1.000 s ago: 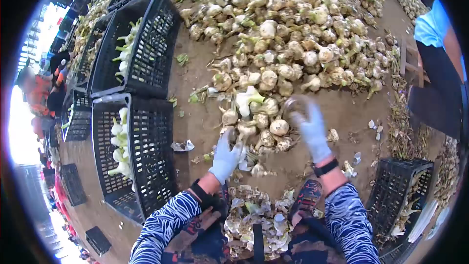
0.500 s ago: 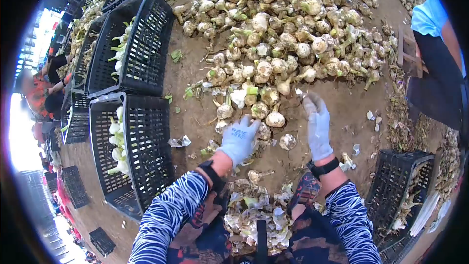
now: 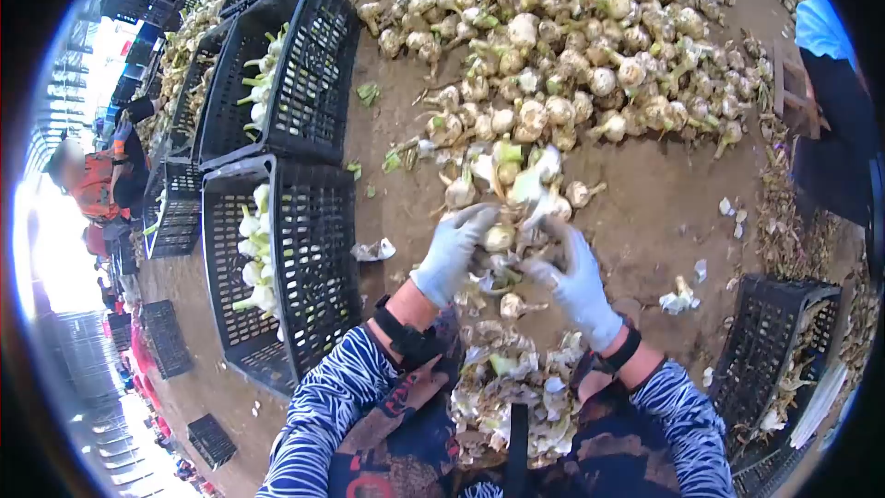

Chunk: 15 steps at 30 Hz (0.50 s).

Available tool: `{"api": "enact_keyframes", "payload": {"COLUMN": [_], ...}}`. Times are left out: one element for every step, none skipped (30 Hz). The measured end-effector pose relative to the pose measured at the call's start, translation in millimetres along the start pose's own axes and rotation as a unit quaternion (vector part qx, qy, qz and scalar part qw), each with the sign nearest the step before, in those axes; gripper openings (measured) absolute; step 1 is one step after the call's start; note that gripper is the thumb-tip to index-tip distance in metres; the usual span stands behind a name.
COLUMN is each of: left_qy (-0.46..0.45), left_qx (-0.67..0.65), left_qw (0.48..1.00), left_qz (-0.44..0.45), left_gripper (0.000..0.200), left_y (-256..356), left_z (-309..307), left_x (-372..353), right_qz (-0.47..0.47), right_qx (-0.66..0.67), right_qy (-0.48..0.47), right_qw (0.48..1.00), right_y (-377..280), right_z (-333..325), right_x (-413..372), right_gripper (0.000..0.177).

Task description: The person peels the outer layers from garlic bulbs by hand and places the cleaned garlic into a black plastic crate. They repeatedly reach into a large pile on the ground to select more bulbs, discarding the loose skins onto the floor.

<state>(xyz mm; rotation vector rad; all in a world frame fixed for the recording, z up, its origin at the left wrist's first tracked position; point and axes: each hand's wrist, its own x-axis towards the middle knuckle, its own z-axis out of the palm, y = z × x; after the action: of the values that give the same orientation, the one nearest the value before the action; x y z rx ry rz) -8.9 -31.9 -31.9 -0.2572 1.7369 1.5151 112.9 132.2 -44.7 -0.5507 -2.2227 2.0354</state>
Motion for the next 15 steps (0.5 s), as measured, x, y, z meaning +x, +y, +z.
{"api": "enact_keyframes", "payload": {"left_qy": [-0.024, -0.084, -0.075, -0.087, -0.095, -0.134, -0.158, -0.134, -0.109, -0.1, -0.069, -0.04, -0.012, -0.009, 0.001], "left_qx": [0.009, 0.039, 0.137, 0.164, 0.191, 0.053, 0.137, 0.144, 0.152, 0.131, 0.159, 0.2, 0.239, 0.238, 0.206], "left_qw": [1.0, 0.995, 0.96, 0.97, 0.973, 0.987, 0.964, 0.959, 0.953, 0.967, 0.958, 0.943, 0.924, 0.924, 0.942], "left_qz": [0.003, 0.039, 0.233, 0.16, 0.087, 0.078, 0.166, 0.204, 0.239, 0.197, 0.227, 0.264, 0.299, 0.298, 0.266], "left_gripper": [0.043, 0.04, 0.039, 0.043, 0.049, 0.066, 0.081, 0.082, 0.084, 0.083, 0.08, 0.078, 0.076, 0.076, 0.074], "left_y": [5.9, 5.1, -17.3, 6.8, 30.4, 13.2, 2.1, -9.4, -19.9, -6.2, -16.5, -12.6, -7.6, -3.6, 1.2], "left_z": [5.8, 3.3, 1.2, 8.2, 12.1, 10.2, -0.7, -5.5, -8.4, -4.4, -7.9, -9.3, -9.3, -9.4, -9.9], "left_x": [-11.6, -16.7, -3.5, -20.0, -39.4, -35.0, -31.1, -29.8, -28.2, -40.3, -36.3, -37.1, -40.3, -41.9, -42.5], "right_qz": [0.013, 0.046, 0.07, 0.094, 0.116, 0.094, 0.122, 0.117, 0.113, 0.109, 0.132, 0.156, 0.156, 0.131, 0.106], "right_qx": [0.031, 0.114, 0.191, 0.164, 0.137, 0.196, 0.229, 0.189, 0.15, 0.151, 0.161, 0.17, 0.167, 0.182, 0.199], "right_qy": [-0.011, -0.006, 0.002, -0.013, -0.03, 0.009, 0.021, -0.004, -0.029, -0.035, -0.062, -0.089, -0.093, -0.13, -0.166], "right_qw": [0.999, 0.992, 0.979, 0.982, 0.983, 0.976, 0.965, 0.975, 0.982, 0.982, 0.976, 0.969, 0.969, 0.966, 0.96], "right_y": [-3.0, -16.1, -28.7, -20.4, -7.1, -2.8, -26.3, -38.0, -45.1, -50.4, -54.1, -58.3, -63.9, -69.7, -76.1], "right_z": [5.7, 15.3, 18.0, 14.7, 15.6, 21.7, 24.7, 23.1, 22.1, 24.2, 24.9, 23.4, 19.8, 16.4, 14.8], "right_x": [1.3, 4.2, 10.9, 18.1, 24.6, 27.5, 26.1, 26.9, 27.8, 28.6, 29.3, 31.1, 33.1, 33.7, 33.9], "right_gripper": [0.061, 0.058, 0.056, 0.052, 0.047, 0.039, 0.037, 0.036, 0.035, 0.035, 0.033, 0.032, 0.032, 0.03, 0.029]}}
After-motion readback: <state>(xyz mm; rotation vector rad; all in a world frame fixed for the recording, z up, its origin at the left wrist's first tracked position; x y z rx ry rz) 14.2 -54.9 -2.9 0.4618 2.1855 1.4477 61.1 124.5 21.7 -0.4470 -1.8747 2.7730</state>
